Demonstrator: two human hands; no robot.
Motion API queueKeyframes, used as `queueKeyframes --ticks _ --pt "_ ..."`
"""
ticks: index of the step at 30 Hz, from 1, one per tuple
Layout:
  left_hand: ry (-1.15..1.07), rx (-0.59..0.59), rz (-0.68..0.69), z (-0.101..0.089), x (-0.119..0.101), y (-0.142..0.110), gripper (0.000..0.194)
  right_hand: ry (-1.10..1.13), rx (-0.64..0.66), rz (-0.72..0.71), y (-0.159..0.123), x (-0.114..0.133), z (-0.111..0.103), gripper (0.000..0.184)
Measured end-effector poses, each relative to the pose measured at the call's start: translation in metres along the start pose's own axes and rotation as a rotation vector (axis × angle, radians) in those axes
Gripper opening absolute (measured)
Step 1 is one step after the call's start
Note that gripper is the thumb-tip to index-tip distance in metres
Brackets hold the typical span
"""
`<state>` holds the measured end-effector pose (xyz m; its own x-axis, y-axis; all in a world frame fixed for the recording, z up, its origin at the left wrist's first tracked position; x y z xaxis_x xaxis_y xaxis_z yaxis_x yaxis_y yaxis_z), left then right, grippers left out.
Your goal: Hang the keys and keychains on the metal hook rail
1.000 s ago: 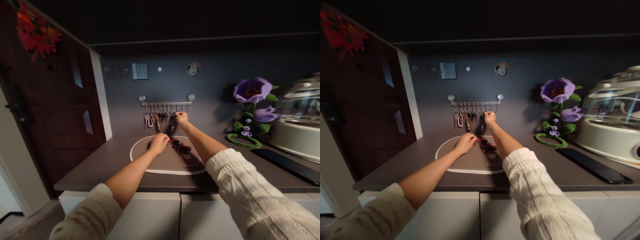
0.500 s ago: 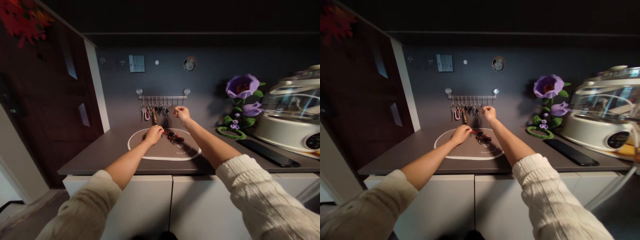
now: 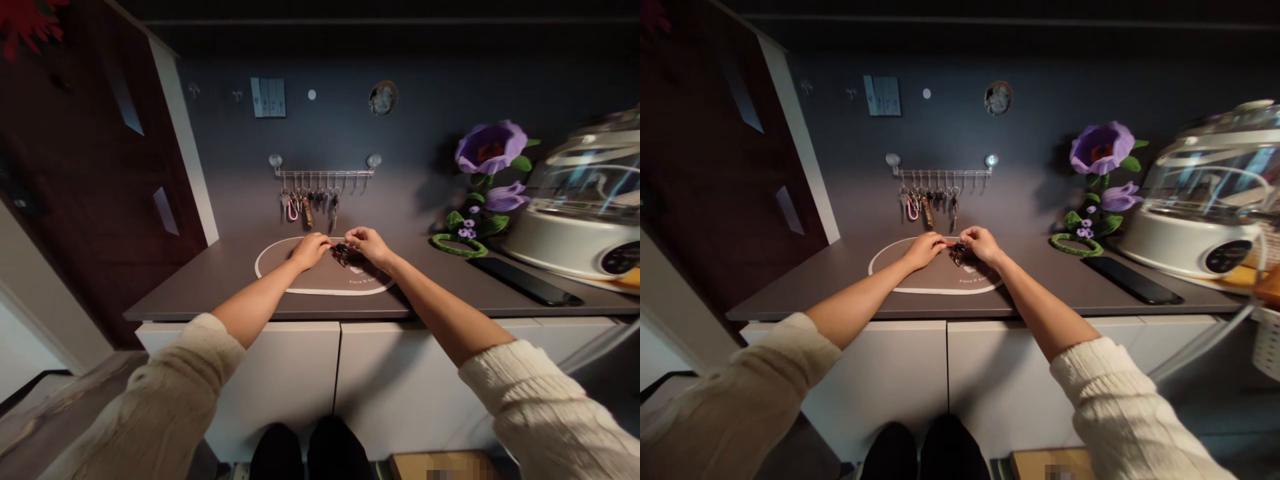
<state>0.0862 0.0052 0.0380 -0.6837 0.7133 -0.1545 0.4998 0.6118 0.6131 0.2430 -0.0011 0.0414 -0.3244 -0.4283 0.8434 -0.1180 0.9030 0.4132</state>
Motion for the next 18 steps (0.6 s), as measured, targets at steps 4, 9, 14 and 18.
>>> queueKeyframes --ticks 4,9,14,18 --pt "-0.01 0.051 0.026 0.007 0.001 0.002 0.02 -0.302 0.028 -0.031 -0.004 -0.007 -0.003 0.02" --pt "0.026 0.106 0.074 0.016 -0.003 0.003 0.021 -0.572 0.078 -0.064 -0.003 -0.007 -0.002 0.021" --pt "0.092 0.158 0.136 0.017 -0.008 0.002 0.021 -0.613 0.124 -0.065 -0.001 -0.01 0.001 0.024" --pt "0.108 0.186 0.133 0.017 -0.01 0.003 0.019 -0.588 0.123 -0.046 -0.001 -0.012 0.001 0.025"
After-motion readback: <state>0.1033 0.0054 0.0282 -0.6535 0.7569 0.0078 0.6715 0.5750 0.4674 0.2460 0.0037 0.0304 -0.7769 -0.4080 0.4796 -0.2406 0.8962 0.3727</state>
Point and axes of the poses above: each hand's wrist, its own y-axis towards the middle knuckle, its own z-axis out of the palm, x = y × z, the point moved 5 cm from there along y, towards the middle knuckle, and after that the axes turned 6 degrees about y, right-handed, at the moved point
